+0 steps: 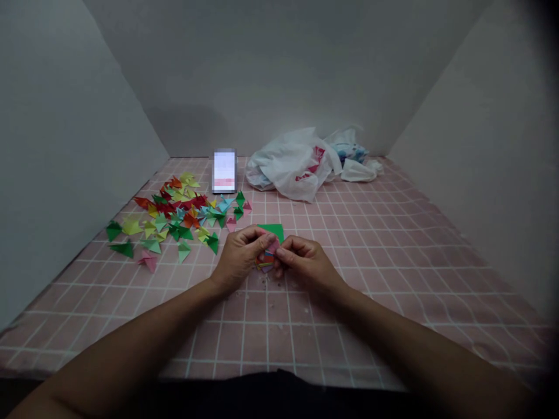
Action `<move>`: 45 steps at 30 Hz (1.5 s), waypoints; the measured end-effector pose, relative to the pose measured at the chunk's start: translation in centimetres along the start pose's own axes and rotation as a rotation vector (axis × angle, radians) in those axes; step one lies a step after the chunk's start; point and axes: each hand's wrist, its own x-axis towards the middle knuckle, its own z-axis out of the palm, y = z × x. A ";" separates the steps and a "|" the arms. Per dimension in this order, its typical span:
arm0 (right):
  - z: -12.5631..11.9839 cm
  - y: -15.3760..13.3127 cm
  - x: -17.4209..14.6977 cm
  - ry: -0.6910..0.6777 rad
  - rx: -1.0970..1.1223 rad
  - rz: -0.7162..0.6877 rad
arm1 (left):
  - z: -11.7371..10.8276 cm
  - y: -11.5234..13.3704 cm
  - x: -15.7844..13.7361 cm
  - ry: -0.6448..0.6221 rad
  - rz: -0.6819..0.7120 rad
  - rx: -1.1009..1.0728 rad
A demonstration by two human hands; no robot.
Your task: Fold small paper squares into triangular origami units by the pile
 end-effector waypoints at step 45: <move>-0.6 -0.3 0.5 -0.024 -0.063 0.041 | -0.5 -0.5 0.5 0.030 0.040 0.257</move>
